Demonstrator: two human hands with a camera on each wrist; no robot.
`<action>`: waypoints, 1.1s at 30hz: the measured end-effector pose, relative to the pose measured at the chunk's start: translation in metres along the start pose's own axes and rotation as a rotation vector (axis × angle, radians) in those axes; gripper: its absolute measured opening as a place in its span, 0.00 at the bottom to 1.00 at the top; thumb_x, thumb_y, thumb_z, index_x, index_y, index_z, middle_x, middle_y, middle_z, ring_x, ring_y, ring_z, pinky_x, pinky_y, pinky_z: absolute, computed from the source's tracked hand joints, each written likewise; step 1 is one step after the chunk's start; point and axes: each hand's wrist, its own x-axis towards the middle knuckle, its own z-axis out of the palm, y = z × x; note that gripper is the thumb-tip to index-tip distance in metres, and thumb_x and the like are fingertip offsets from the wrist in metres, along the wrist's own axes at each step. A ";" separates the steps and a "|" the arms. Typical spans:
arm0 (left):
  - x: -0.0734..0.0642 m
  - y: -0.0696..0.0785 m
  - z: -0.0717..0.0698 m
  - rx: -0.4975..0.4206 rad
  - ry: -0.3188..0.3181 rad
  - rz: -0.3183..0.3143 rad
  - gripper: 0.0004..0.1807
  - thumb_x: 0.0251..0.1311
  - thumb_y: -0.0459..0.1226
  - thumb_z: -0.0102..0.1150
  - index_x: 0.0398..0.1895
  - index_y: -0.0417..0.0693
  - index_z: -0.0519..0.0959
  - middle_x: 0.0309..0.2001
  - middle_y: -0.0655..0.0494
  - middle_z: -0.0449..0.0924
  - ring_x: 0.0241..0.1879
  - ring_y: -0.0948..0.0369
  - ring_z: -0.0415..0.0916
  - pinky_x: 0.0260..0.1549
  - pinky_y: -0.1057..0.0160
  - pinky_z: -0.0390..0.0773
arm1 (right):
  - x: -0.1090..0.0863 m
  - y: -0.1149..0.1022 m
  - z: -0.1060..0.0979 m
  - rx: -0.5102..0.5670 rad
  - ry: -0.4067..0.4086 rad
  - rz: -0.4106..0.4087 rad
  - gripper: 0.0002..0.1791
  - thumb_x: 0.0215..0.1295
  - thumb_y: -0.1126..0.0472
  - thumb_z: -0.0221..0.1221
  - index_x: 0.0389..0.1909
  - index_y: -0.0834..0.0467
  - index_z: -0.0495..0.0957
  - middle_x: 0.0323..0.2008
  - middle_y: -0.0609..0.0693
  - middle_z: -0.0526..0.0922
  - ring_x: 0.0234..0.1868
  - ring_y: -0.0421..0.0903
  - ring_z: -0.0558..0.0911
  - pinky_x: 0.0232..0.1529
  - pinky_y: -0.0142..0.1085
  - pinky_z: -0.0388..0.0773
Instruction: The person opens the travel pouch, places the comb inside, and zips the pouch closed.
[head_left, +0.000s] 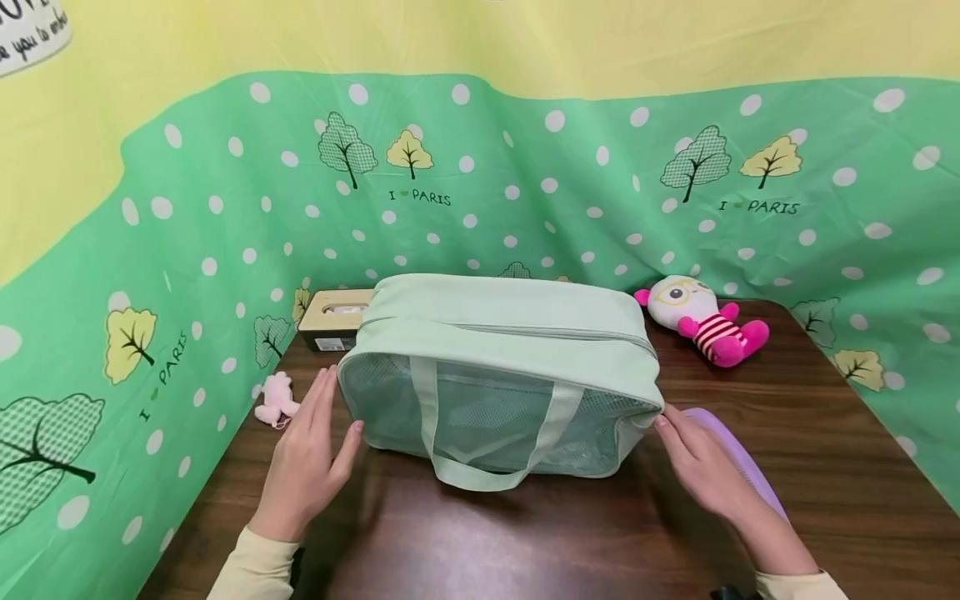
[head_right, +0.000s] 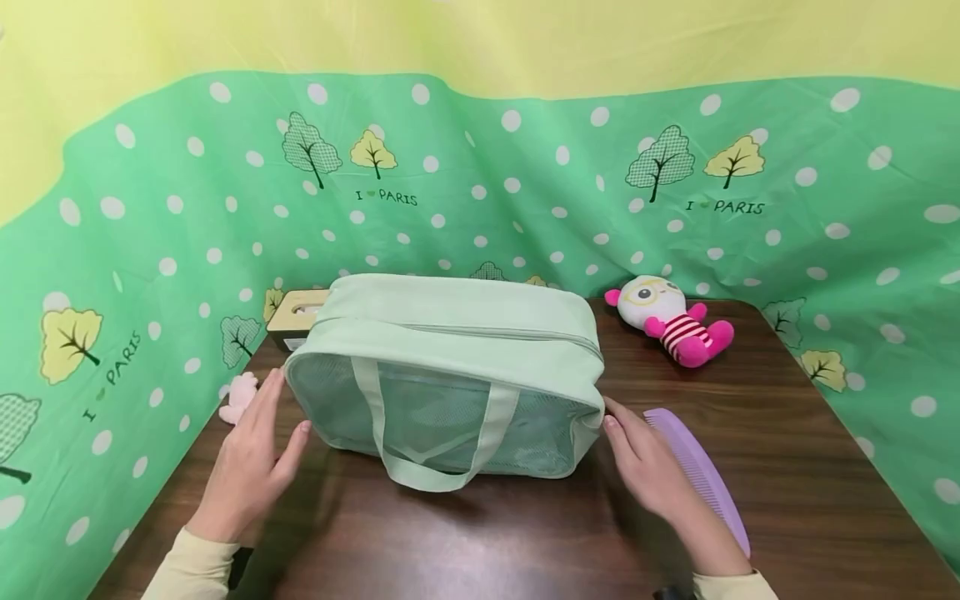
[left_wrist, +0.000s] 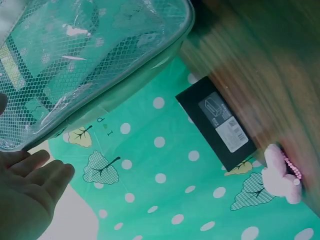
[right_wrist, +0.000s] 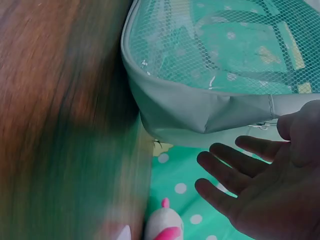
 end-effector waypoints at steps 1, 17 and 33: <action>0.002 0.000 0.001 -0.010 0.013 0.001 0.39 0.77 0.54 0.40 0.76 0.30 0.61 0.70 0.30 0.69 0.68 0.36 0.70 0.73 0.73 0.48 | 0.000 0.000 0.000 0.016 -0.007 0.015 0.24 0.79 0.64 0.46 0.66 0.78 0.69 0.58 0.74 0.79 0.60 0.69 0.78 0.53 0.10 0.52; 0.028 0.007 0.011 -0.076 0.164 0.052 0.32 0.76 0.47 0.45 0.73 0.31 0.67 0.65 0.34 0.75 0.59 0.39 0.79 0.68 0.75 0.58 | 0.011 -0.002 0.004 0.149 -0.033 0.155 0.25 0.82 0.61 0.41 0.68 0.74 0.70 0.59 0.71 0.80 0.54 0.20 0.72 0.50 0.14 0.62; 0.054 0.013 0.040 -0.018 0.534 0.060 0.24 0.76 0.46 0.51 0.52 0.33 0.84 0.46 0.40 0.88 0.41 0.43 0.87 0.59 0.74 0.72 | 0.023 -0.009 0.003 0.204 0.005 0.281 0.23 0.79 0.62 0.48 0.64 0.75 0.73 0.56 0.68 0.82 0.45 0.20 0.72 0.44 0.16 0.67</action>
